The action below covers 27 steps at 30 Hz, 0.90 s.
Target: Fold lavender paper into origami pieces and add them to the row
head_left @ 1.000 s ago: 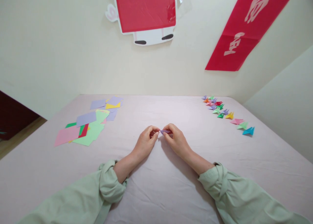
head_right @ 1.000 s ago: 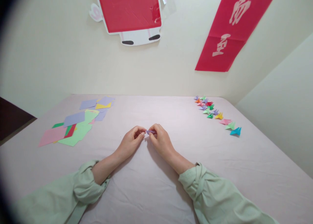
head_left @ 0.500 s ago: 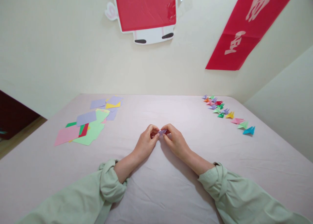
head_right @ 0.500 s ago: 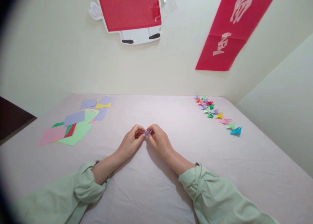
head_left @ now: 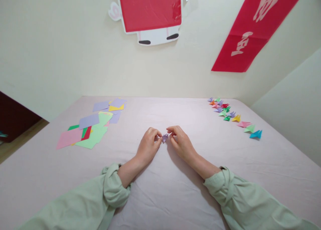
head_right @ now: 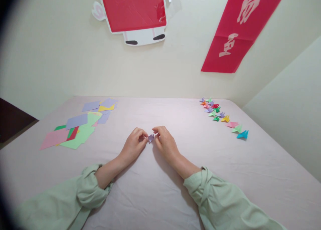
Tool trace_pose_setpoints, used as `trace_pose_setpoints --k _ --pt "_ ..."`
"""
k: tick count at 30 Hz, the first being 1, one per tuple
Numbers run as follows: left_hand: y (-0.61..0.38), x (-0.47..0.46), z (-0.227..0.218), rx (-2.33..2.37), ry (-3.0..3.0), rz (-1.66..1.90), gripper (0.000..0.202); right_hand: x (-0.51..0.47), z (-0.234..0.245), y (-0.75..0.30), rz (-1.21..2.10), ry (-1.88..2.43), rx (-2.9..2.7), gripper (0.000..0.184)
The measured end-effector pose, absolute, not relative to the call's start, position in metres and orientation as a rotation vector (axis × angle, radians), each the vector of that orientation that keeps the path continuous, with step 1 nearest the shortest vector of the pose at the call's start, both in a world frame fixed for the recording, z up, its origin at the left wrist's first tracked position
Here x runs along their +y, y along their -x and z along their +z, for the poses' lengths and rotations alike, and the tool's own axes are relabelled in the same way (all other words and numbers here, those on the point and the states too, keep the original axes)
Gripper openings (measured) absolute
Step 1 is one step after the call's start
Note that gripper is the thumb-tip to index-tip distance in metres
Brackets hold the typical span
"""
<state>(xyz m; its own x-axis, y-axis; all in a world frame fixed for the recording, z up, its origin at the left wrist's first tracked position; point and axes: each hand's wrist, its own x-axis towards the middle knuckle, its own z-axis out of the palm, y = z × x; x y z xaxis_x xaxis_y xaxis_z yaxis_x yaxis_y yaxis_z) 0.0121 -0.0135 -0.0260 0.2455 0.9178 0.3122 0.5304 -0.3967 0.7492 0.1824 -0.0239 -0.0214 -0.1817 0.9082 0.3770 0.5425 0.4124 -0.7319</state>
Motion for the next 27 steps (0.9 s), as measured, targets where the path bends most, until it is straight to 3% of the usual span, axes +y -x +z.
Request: trace_pose_setpoints --k 8,19,27 --pt "-0.010 -0.011 -0.031 1.340 -2.083 1.017 0.027 -0.024 -0.024 -0.184 0.573 1.326 -1.844 0.017" --pt "-0.015 -0.014 -0.019 1.213 -1.958 1.094 0.007 -0.022 -0.022 -0.178 0.596 1.288 -1.896 0.010" --pt "-0.015 -0.013 -0.019 1.239 -1.920 1.092 0.008 -0.022 -0.021 -0.179 0.595 1.287 -1.874 0.012"
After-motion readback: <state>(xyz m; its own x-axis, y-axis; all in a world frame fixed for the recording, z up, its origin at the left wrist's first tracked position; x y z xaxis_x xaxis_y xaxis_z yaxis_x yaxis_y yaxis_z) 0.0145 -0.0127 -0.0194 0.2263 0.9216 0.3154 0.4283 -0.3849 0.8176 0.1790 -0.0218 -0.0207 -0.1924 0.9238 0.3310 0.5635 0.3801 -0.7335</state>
